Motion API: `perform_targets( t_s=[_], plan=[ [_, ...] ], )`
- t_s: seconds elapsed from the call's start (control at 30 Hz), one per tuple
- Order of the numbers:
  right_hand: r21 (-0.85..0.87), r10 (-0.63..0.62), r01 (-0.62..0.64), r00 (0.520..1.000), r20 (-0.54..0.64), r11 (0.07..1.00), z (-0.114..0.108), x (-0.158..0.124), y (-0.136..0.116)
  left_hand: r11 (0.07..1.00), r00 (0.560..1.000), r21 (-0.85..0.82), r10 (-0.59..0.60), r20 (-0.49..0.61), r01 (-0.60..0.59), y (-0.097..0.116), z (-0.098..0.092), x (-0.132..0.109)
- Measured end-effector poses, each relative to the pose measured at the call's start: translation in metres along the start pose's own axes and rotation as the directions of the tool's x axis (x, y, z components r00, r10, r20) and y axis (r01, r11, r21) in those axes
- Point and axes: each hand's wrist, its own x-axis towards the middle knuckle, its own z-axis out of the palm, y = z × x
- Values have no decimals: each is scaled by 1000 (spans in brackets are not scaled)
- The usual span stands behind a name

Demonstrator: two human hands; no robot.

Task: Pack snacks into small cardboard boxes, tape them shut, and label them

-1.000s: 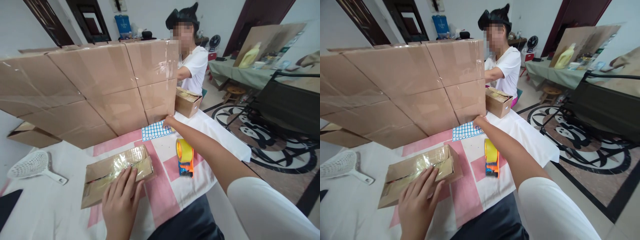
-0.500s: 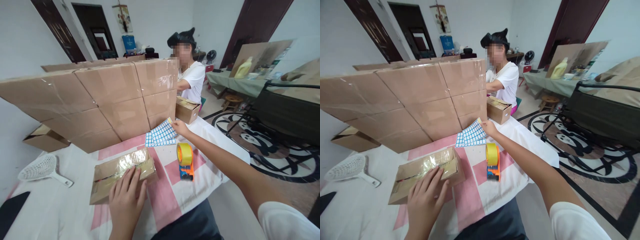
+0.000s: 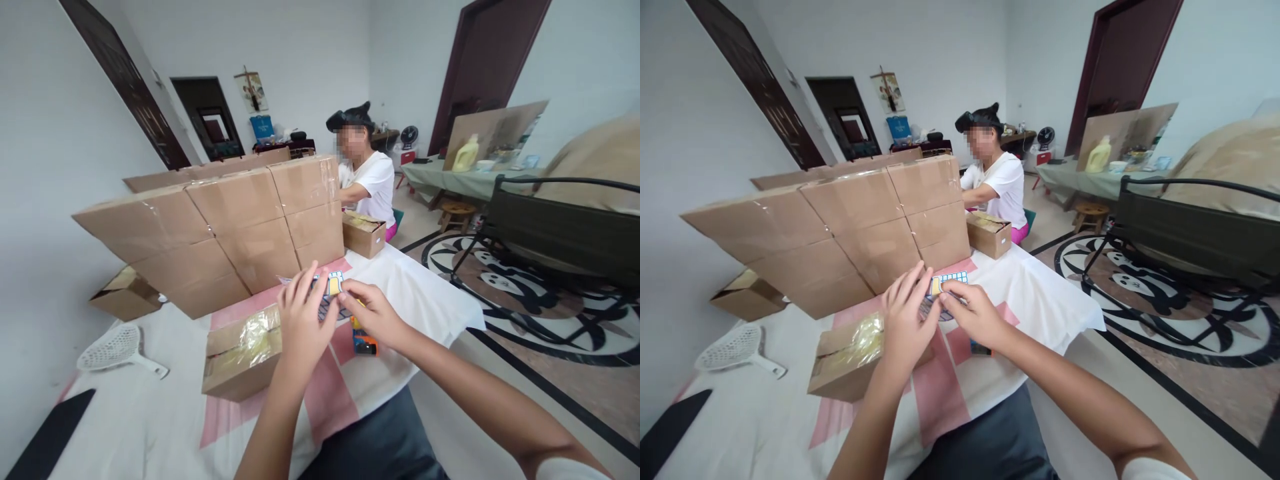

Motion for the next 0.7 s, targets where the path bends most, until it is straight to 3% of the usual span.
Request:
perform_targets(
  t_s=[0.17,0.33,0.43,0.53,0.63,0.7],
  plan=[
    [-166,-43,44,999,9,985,-11,-21,-17,989,981,-139,80,179,-56,8,-9,-14],
    [-266,-77,76,997,6,961,-13,-32,-19,925,954,-372,42,298,76,10,-12,-16],
    [-267,-23,19,1000,-11,963,-15,-37,-17,840,954,-493,-88,287,226,9,-6,-15],
    [-188,39,-53,996,-77,981,-24,-27,-4,729,939,-595,-303,163,339,3,-2,-16],
    [-69,209,-228,955,-209,971,-43,7,26,666,848,-607,-529,24,433,-8,-9,-20],
    [-16,386,-407,878,-283,913,-55,40,56,607,776,-605,-630,30,516,-16,-18,-25]
  ],
)
